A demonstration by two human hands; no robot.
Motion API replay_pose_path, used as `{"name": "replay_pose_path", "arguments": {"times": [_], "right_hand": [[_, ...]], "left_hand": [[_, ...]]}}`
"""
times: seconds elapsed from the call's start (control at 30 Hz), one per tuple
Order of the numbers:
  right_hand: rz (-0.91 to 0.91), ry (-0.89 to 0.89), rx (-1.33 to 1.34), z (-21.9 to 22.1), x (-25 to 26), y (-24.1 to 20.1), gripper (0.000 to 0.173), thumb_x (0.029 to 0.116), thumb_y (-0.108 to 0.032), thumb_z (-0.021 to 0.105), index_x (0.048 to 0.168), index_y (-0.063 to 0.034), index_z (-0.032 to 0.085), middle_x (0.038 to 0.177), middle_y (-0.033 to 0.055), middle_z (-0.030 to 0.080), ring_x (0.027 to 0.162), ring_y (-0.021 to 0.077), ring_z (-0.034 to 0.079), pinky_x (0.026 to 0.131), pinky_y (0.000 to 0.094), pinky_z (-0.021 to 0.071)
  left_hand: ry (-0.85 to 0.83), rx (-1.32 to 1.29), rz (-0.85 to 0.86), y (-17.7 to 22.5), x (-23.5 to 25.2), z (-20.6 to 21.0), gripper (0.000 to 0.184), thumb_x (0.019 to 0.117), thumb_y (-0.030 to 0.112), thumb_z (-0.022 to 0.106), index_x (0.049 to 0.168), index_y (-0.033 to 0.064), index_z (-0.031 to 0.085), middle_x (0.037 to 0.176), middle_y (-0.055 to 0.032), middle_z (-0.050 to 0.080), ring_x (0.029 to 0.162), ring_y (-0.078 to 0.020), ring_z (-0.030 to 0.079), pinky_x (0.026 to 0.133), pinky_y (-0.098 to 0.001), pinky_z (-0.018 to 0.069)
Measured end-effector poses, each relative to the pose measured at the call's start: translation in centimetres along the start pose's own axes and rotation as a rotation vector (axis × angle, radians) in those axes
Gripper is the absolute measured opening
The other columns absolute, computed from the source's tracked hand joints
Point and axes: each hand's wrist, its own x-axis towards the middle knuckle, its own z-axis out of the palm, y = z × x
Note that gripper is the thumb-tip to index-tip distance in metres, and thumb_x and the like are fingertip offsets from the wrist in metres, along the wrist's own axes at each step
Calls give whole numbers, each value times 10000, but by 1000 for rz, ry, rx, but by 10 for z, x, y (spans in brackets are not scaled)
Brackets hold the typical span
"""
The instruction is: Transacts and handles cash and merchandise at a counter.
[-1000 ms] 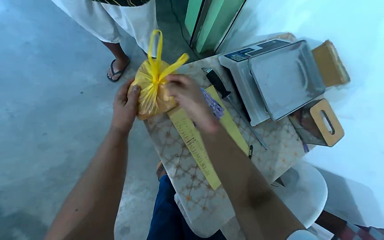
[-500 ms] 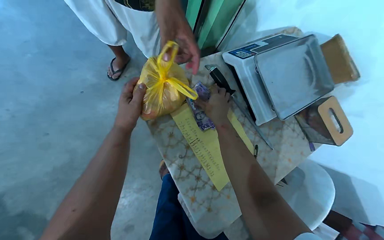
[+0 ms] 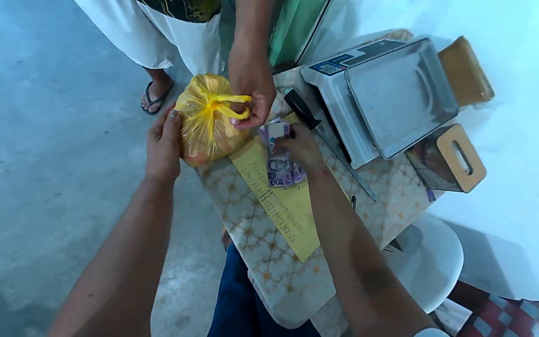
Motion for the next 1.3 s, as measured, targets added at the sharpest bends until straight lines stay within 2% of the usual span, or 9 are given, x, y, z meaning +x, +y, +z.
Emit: {"name": "replay_pose_path", "arguments": {"times": [0.2, 0.43, 0.63, 0.73, 0.87, 0.93, 1.0, 1.07, 1.3], "right_hand": [[56, -15, 506, -44, -36, 28, 279, 959, -8, 652, 1237, -13, 622, 1018, 104, 713, 867, 170, 701, 792, 348, 609], [14, -63, 808, -80, -100, 59, 252, 954, 22, 609, 1191, -62, 635, 996, 83, 718, 824, 152, 708, 758, 336, 625], [-64, -122, 802, -86, -145, 65, 300, 932, 11, 627, 1219, -72, 614, 971, 69, 719, 813, 132, 700, 757, 321, 615], [-113, -244, 703, -73, -171, 60, 337, 903, 22, 651, 1234, -21, 604, 994, 75, 713, 857, 140, 696, 803, 340, 609], [-235, -402, 518, -58, -200, 48, 262, 940, 45, 640, 1198, 72, 605, 966, 105, 686, 844, 111, 677, 798, 291, 598], [-262, -417, 361, -58, -207, 44, 230, 957, -10, 667, 1170, 67, 630, 951, 120, 690, 841, 119, 677, 789, 297, 590], [-267, -384, 263, -63, -214, 44, 188, 959, -51, 675, 1114, 52, 652, 929, 129, 685, 837, 138, 662, 774, 318, 566], [-233, -346, 291, -75, -220, 53, 228, 956, -87, 694, 1136, 49, 655, 955, 131, 688, 861, 138, 663, 795, 317, 565], [-275, -513, 420, -142, -238, 136, 205, 975, -108, 680, 1068, 70, 641, 874, 80, 661, 776, 64, 631, 743, 236, 546]], "left_hand": [[23, -42, 9, -11, 9, -9, 557, 1081, 490, 384, 1466, 112, 523, 1353, -63, 626, 1185, -145, 630, 1011, -393, 531], [19, -103, -27, -5, 0, -12, 510, 1080, 518, 360, 1384, 163, 564, 1278, 36, 644, 1170, -81, 611, 1014, -338, 507], [215, -13, 141, 11, -59, -28, 587, 1084, 435, 396, 1560, 95, 340, 1574, -22, 402, 1407, -112, 420, 1150, -359, 377], [-107, -71, 198, 34, -135, 13, 548, 1060, 541, 406, 1479, 191, 443, 1446, 81, 528, 1347, -104, 495, 1118, -369, 432], [-597, -231, -178, 32, -215, 72, 793, 861, 745, 582, 1442, 210, 521, 1289, 70, 669, 1174, -94, 643, 980, -314, 558], [-584, -343, -267, 35, -231, 97, 647, 861, 666, 655, 1319, 213, 602, 1181, 58, 719, 1073, -90, 688, 913, -297, 588], [-641, -382, -235, 43, -232, 118, 605, 981, 539, 593, 1447, 154, 566, 1371, -12, 650, 1202, -151, 648, 994, -329, 559], [-615, -339, -169, 57, -232, 144, 490, 1061, 435, 478, 1401, 104, 599, 1395, -55, 639, 1227, -185, 641, 1009, -350, 553], [-484, -554, -220, 86, -244, 208, 416, 1047, 515, 469, 1333, 255, 623, 1014, -33, 770, 957, -214, 753, 869, -408, 630]]}}
